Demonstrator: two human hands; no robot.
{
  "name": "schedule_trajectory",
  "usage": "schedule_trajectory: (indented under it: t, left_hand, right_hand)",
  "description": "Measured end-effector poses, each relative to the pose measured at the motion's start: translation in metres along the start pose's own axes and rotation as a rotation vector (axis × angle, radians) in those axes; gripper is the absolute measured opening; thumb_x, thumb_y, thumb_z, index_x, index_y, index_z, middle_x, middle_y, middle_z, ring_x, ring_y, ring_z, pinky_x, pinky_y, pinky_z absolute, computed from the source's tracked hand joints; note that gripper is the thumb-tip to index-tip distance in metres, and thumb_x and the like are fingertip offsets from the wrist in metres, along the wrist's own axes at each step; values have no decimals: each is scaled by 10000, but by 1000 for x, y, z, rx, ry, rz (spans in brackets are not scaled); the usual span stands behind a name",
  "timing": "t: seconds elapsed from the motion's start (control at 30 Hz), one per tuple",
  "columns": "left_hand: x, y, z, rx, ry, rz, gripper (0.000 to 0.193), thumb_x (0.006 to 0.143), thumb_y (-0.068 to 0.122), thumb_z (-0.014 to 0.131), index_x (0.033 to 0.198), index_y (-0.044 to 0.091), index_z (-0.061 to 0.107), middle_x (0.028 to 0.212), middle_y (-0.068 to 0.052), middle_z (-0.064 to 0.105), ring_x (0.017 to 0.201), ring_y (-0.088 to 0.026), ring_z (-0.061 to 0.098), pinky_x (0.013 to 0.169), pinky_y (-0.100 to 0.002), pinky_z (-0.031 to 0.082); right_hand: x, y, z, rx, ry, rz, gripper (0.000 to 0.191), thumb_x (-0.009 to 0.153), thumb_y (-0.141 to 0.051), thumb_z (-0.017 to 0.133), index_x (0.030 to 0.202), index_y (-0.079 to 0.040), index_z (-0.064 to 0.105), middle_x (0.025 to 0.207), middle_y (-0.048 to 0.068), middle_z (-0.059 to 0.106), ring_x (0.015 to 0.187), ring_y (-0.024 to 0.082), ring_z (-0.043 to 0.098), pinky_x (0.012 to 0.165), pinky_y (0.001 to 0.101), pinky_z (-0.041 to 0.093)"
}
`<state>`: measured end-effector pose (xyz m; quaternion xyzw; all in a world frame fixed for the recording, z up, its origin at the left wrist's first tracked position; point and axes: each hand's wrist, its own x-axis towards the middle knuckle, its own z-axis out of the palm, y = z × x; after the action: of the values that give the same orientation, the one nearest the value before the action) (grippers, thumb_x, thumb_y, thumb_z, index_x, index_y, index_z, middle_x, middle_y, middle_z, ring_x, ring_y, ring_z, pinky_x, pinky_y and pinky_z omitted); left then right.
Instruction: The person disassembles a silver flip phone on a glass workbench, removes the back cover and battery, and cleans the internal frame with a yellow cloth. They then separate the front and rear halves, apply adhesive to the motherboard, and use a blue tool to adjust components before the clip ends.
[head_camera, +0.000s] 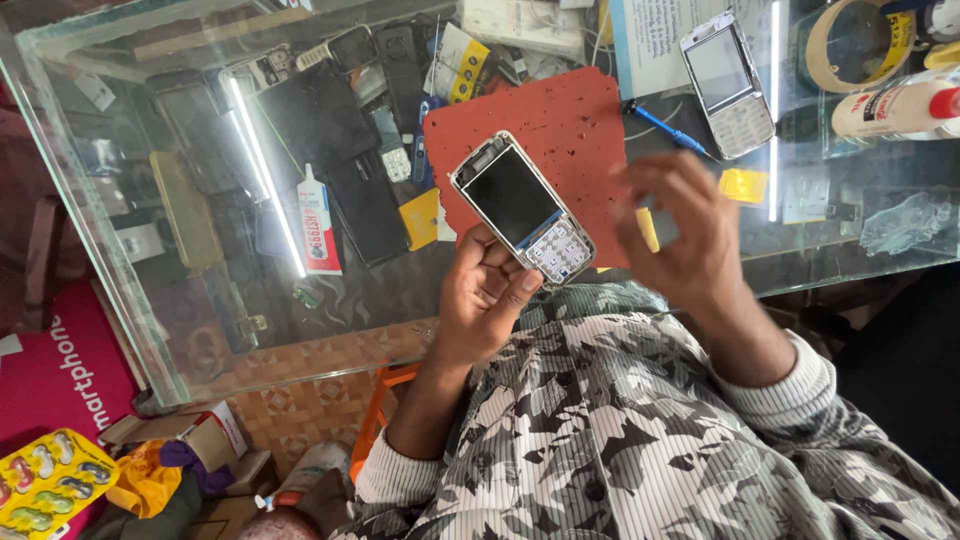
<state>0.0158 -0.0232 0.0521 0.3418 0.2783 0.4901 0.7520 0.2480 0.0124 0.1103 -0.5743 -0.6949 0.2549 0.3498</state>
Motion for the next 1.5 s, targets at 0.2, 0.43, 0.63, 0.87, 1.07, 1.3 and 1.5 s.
schedule_trajectory:
  t: [0.2, 0.43, 0.63, 0.87, 1.07, 1.3, 1.5]
  left_hand:
    - [2, -3, 6, 3, 54, 29, 448, 1056, 9, 636, 1417, -8, 370, 1349, -161, 630, 1276, -181, 629, 1052, -309, 523]
    - [2, -9, 4, 128, 74, 66, 421, 1062, 12, 628, 1401, -5, 380, 1307, -193, 655, 1216, -186, 672, 974, -297, 573]
    - [2, -9, 6, 129, 80, 60, 450, 1050, 13, 640, 1402, -2, 360, 1341, -196, 639, 1259, -212, 669, 1032, -325, 576]
    - [2, -12, 4, 114, 77, 75, 468, 1050, 7, 652, 1421, 3, 367, 1342, -184, 638, 1273, -203, 654, 1051, -322, 558]
    - [0, -12, 2, 93, 78, 72, 454, 1058, 11, 652, 1418, 1, 375, 1326, -178, 648, 1247, -192, 662, 1019, -311, 553]
    - [1, -14, 2, 72, 76, 95, 480, 1052, 46, 663, 1422, 4, 360, 1308, -170, 647, 1238, -179, 669, 1030, -303, 555]
    - [0, -16, -1, 103, 71, 82, 481, 1055, 47, 669, 1425, 8, 363, 1246, -178, 685, 1127, -157, 708, 900, -269, 574]
  right_hand:
    - [-9, -31, 11, -1, -42, -95, 455, 853, -73, 867, 1272, -9, 702, 1124, 128, 659, 963, 239, 713, 788, 336, 590]
    - [-12, -34, 19, 7, -18, -102, 337, 871, -3, 849, 1189, 5, 738, 1159, 137, 668, 940, 190, 725, 762, 291, 624]
    - [-15, -23, 22, 183, -26, 30, 287, 857, 23, 845, 1131, 6, 758, 1195, 123, 692, 888, 128, 700, 713, 247, 575]
    - [-16, -16, 23, 249, -4, 29, 224, 886, 33, 831, 1097, -8, 770, 1192, 107, 700, 936, 121, 703, 733, 230, 587]
    - [-17, -20, 22, 224, -14, 1, 204, 870, 50, 828, 1057, -14, 779, 1190, 120, 679, 930, 115, 695, 727, 237, 577]
    - [-17, -23, 23, 271, -9, 8, 273, 887, 52, 819, 1148, 5, 755, 1183, 114, 648, 919, 98, 680, 718, 229, 570]
    - [-19, -20, 22, 352, -17, 36, 254, 897, 71, 797, 1133, -15, 757, 1180, 91, 635, 995, 102, 677, 787, 238, 604]
